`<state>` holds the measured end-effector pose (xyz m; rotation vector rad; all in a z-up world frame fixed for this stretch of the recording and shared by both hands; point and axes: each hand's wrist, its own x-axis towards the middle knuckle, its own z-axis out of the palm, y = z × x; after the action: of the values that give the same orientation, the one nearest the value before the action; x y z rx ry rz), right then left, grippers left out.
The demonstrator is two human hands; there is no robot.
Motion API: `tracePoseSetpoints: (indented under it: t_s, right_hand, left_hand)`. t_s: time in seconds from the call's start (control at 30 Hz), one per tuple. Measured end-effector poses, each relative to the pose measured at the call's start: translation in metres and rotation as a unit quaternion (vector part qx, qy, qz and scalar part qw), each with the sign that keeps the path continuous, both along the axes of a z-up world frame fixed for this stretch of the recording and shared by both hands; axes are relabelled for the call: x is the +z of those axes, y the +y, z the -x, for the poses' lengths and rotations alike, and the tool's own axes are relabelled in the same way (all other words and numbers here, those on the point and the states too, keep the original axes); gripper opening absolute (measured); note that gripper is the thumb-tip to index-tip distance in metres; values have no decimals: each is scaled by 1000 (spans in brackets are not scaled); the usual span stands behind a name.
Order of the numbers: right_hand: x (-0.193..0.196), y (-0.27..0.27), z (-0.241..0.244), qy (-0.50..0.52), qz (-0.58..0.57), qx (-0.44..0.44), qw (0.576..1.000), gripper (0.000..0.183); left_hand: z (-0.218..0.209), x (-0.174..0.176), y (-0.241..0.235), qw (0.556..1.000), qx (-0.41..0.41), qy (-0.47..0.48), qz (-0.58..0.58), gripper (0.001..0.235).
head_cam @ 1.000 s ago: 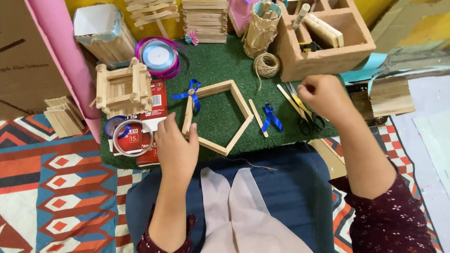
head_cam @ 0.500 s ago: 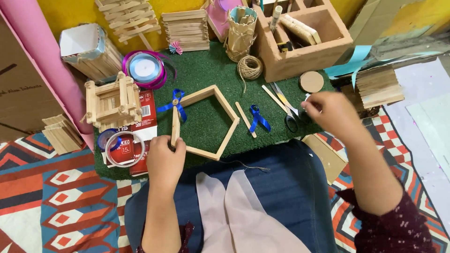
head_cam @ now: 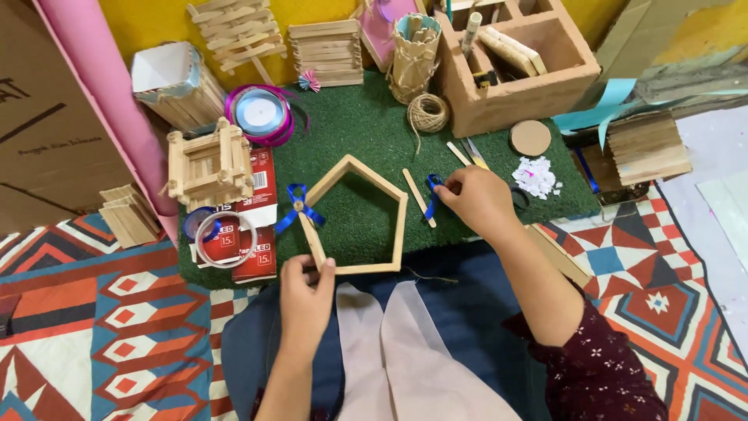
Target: Decorating a pentagonal wooden frame made of popsicle sticks by tying and attaching blue ribbon bows.
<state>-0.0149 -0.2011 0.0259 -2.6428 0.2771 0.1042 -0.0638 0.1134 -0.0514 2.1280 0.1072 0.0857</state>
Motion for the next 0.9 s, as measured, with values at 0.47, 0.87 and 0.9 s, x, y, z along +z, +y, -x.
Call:
tracePoseSetpoints:
  t_s: [0.47, 0.87, 0.9]
  right_hand:
    - [-44, 29, 25, -143, -393, -100, 903, 19]
    - [-46, 49, 27, -141, -438, -140, 877, 17]
    - [-47, 50, 27, -146, -444, -142, 873, 18]
  left_hand:
    - [11, -34, -13, 914, 7, 111, 390, 67]
    - [16, -56, -17, 907, 6, 67, 415, 60]
    - [15, -57, -17, 906, 5, 67, 418, 60]
